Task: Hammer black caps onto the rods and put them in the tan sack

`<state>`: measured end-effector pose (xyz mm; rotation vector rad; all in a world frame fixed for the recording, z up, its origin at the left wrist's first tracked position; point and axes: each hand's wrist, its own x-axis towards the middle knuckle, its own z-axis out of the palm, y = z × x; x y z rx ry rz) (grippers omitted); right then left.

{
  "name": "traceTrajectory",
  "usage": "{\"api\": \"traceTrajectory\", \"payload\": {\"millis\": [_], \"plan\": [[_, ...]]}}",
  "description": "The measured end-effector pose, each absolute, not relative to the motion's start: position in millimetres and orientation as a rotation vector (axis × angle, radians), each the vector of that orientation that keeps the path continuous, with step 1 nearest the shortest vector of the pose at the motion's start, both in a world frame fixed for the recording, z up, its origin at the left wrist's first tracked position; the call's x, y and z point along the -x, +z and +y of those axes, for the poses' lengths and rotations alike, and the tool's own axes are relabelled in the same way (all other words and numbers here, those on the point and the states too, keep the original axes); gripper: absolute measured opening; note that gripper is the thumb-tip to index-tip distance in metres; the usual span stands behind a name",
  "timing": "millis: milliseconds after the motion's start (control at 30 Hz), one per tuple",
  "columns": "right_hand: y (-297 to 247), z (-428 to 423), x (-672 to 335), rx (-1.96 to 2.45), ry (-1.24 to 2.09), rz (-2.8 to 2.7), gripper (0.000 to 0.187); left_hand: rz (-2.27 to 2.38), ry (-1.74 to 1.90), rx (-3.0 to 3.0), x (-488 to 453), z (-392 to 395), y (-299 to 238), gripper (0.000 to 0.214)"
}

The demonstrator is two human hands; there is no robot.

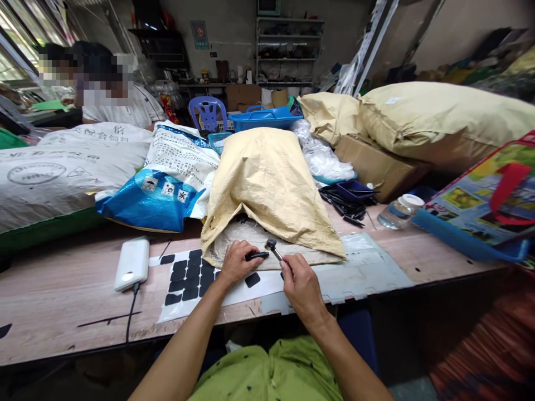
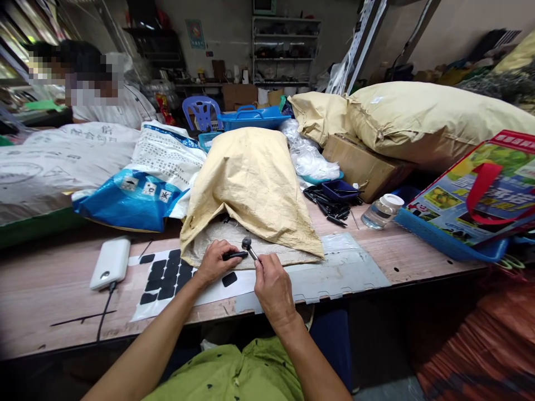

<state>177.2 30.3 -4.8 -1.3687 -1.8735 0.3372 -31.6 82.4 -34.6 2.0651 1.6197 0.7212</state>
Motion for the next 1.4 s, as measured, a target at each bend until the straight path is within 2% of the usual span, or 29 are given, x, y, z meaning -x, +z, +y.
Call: {"api": "traceTrajectory", "payload": {"millis": [667, 1000, 1133, 1233, 1400], "plan": [[-10, 28, -157, 1.410, 0.326, -1.983, 0.020, 1.638, 0.716, -2.060, 30, 82, -30, 0.012], [-17, 35, -196, 1.763, -0.080, -2.033, 0.007, 1.440, 0.842, -1.959, 44, 88, -40, 0.018], [-25, 32, -196, 1.763, -0.102, -2.040, 0.003, 1.404, 0.835, -1.969, 46, 88, -40, 0.024], [-25, 32, -195, 1.736, -0.060, -2.018, 0.007, 1.410, 0.795, -1.996, 44, 87, -38, 0.028], [-13, 40, -188, 1.567, 0.075, -2.027, 0.029, 1.418, 0.761, -2.033, 43, 84, -35, 0.026]]}}
